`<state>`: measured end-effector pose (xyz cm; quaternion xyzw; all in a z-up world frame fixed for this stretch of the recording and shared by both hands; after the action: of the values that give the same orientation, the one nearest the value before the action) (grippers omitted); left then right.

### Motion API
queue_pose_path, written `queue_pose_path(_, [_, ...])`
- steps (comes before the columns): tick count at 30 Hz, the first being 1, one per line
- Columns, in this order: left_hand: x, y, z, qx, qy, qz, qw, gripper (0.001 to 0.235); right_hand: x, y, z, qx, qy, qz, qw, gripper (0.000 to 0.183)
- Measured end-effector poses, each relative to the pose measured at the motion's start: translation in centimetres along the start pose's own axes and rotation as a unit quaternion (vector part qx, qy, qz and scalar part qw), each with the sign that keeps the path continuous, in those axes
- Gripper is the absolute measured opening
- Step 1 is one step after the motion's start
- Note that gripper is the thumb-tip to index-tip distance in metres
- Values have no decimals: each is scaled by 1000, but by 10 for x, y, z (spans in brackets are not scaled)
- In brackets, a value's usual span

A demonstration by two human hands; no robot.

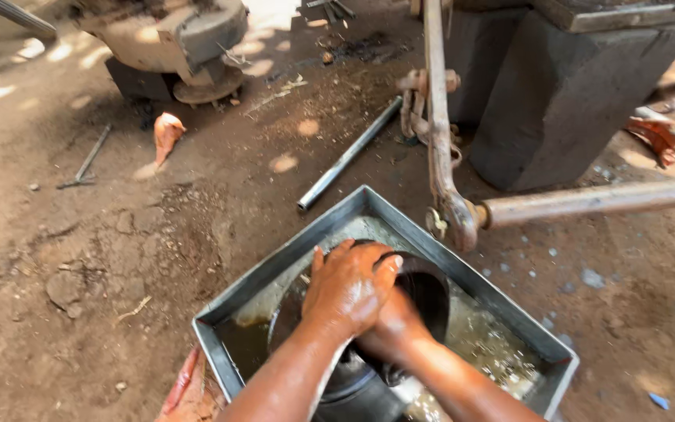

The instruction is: The person scrubs a cylindrical mechanical part with a brush and water inside a metal tray. They rotate the part to clean different sides and then flip it over to scrub the other side.

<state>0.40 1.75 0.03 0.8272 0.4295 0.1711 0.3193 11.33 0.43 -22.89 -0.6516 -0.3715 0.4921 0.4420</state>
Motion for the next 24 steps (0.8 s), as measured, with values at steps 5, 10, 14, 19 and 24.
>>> queue_pose_path(5, [-3, 3, 4, 1, -2, 26, 1000, 49, -11, -18, -25, -210, -31, -77, 974, 29])
queue_pose_path(10, [-4, 0, 10, -3, -8, 33, 999, 47, 13, 56, -76, -108, 94, -1, 990, 33])
queue_pose_path(14, [-6, 2, 8, 10, 17, 46, 999, 47, -9, 111, -27, -57, 90, -22, 994, 31])
queue_pose_path(19, [-11, 13, 7, 27, 4, 49, 998, 42, -73, 68, -29, -436, 165, 51, 883, 36])
queue_pose_path(24, [-13, 12, 6, 18, 26, 61, 998, 41, -85, 34, -55, -500, 190, -59, 843, 41])
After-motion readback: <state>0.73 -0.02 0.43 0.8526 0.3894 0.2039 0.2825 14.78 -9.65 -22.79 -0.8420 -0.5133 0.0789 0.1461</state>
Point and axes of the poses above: each hand's wrist, its own x-axis towards the middle knuckle, its own z-axis out of the palm, y = z × x, the point moved 2 cm from there along x, towards the middle knuckle, and after that the axes turned 10 degrees about -x, right-handed, at the moved point
